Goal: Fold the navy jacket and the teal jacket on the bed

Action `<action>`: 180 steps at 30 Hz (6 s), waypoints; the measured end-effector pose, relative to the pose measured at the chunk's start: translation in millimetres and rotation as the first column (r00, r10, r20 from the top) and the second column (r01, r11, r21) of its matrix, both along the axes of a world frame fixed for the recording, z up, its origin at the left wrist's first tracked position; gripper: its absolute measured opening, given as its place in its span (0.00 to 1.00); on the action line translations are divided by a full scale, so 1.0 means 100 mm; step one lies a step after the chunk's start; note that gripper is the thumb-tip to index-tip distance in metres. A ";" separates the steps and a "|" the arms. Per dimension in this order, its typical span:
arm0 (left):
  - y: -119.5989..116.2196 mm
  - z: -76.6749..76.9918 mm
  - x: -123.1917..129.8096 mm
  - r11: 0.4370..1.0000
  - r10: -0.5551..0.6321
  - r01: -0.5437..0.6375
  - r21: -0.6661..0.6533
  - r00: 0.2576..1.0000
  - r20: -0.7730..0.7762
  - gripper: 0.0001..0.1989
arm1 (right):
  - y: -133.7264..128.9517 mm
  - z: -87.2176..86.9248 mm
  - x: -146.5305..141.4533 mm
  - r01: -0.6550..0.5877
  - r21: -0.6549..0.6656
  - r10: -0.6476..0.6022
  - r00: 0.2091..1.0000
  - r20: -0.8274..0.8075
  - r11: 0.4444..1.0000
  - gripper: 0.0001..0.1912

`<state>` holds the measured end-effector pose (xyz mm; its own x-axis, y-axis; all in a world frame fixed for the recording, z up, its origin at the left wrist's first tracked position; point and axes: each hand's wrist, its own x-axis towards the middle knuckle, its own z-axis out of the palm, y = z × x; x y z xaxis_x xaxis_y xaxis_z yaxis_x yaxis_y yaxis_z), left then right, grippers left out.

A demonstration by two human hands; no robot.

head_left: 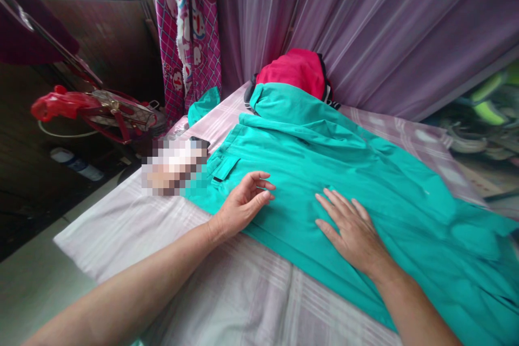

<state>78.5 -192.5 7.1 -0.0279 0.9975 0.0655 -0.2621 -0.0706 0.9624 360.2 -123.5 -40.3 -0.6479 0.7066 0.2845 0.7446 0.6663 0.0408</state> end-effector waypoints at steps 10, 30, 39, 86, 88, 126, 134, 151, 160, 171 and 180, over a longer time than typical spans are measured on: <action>-0.02 0.00 0.01 1.000 -0.026 0.026 -0.007 0.994 -0.107 0.26 | -0.02 0.18 -0.02 -0.039 0.111 0.061 0.978 -0.199 0.993 0.24; -0.03 0.04 -0.06 0.973 0.222 -0.149 0.176 0.813 -0.538 0.17 | -0.06 0.37 -0.15 0.097 -0.416 -0.369 0.666 -0.648 0.904 0.19; 0.02 -0.01 -0.20 0.921 0.389 -0.254 0.296 0.650 -0.653 0.16 | 0.01 0.28 -0.07 0.125 -0.375 -0.355 0.678 -0.644 0.919 0.14; 0.19 -0.30 -0.24 0.945 0.328 0.071 0.321 -0.203 -0.923 0.37 | -0.05 0.23 -0.19 0.218 0.140 -0.208 0.975 -0.082 0.966 0.30; 0.20 -0.29 -0.24 0.949 0.316 0.064 0.309 -0.199 -0.928 0.38 | -0.05 0.23 -0.19 0.220 0.143 -0.208 0.974 -0.091 0.965 0.29; 0.02 -0.12 -0.14 0.942 0.331 0.123 0.313 -0.172 -0.928 0.16 | -0.49 0.25 -0.05 0.579 -0.172 -0.604 0.766 -0.220 0.797 0.13; 0.01 -0.11 -0.13 0.947 0.317 0.129 0.295 -0.199 -0.927 0.15 | -0.54 0.28 -0.03 0.576 -0.169 -0.600 0.783 -0.165 0.799 0.14; 0.10 -0.26 -0.24 0.956 0.292 0.001 0.294 -0.113 -0.950 0.21 | -0.50 0.13 0.06 0.461 0.088 -0.376 0.807 -0.456 0.883 0.19; 0.09 -0.25 -0.23 0.958 0.286 0.003 0.288 -0.124 -0.950 0.21 | -0.53 0.03 -0.04 0.446 -0.171 -0.462 0.885 -0.066 0.879 0.30; 0.13 -0.27 -0.24 0.956 0.289 0.001 0.292 -0.139 -0.947 0.22 | -0.60 0.31 0.00 0.585 -0.170 -0.600 0.799 -0.050 0.793 0.32; 0.13 -0.29 -0.25 0.943 0.332 0.013 0.334 -0.138 -0.933 0.21 | -0.68 0.30 -0.18 0.391 -0.261 -0.411 0.911 -0.026 0.883 0.30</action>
<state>53.0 -179.4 -21.9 0.0817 0.9332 0.3500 0.9884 -0.1209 0.0916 342.6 -191.7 -10.7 -0.2771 0.9549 0.1068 0.9442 0.2912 -0.1538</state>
